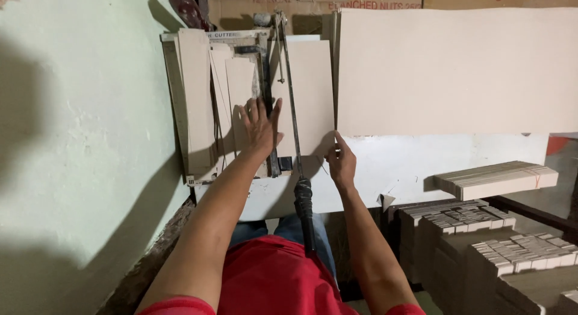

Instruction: The person uses a manual guillotine-style cutter to slice a large sheet of cardboard into smaller rectangular pieces. They repeatedly position the cardboard against the guide, pull down the lever to cut, and then remove the cut pieces, stacking them to the side.

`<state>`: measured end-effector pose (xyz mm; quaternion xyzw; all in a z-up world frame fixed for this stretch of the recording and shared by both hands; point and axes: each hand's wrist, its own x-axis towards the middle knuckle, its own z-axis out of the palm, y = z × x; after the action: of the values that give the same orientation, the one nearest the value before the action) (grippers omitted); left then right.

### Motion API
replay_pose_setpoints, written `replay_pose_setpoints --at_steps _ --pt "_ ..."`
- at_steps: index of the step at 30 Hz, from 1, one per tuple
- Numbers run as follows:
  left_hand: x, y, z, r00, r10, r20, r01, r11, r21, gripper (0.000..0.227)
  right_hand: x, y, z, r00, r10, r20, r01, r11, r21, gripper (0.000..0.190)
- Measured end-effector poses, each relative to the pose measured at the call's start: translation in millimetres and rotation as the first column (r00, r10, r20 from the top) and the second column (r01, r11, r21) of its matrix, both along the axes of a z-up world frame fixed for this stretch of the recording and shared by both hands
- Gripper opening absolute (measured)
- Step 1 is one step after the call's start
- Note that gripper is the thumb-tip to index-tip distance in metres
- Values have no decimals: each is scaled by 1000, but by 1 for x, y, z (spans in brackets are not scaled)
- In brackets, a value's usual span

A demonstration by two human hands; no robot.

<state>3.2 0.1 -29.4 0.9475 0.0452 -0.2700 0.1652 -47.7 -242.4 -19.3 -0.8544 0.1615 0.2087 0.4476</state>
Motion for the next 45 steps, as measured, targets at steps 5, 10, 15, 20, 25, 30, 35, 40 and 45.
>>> replay_pose_setpoints --at_steps 5,10,15,20,25,30,35,40,45 --pt "3 -2 -26 994 -59 -96 60 998 11 122 2 4 -6 1000 22 1 -22 996 -86 52" --pt "4 -5 -22 985 -114 -126 129 985 115 124 8 6 1 970 229 -77 -242 919 -312 54" --pt "7 -3 -16 994 -104 -32 108 977 181 113 14 57 157 895 327 -304 -441 754 -487 57" --pt "-2 -9 -52 984 -169 -56 177 951 254 127 -35 96 222 723 395 -567 -576 798 -177 110" --pt "7 -12 -50 977 -130 -169 170 953 252 124 -106 74 53 772 430 -467 -568 798 -203 77" --pt "6 -16 -40 966 -128 -226 170 969 178 127 -143 56 -25 838 425 -343 -535 764 -360 70" --pt "10 -13 -20 973 -109 -203 141 978 152 123 -140 65 -9 840 405 -360 -526 772 -357 67" --pt "4 -12 -29 974 -135 -180 170 966 194 124 -141 56 -27 834 455 -313 -544 772 -328 72" --pt "12 -12 29 954 -253 -161 289 917 275 100 -50 64 173 814 407 -414 -446 895 1 78"
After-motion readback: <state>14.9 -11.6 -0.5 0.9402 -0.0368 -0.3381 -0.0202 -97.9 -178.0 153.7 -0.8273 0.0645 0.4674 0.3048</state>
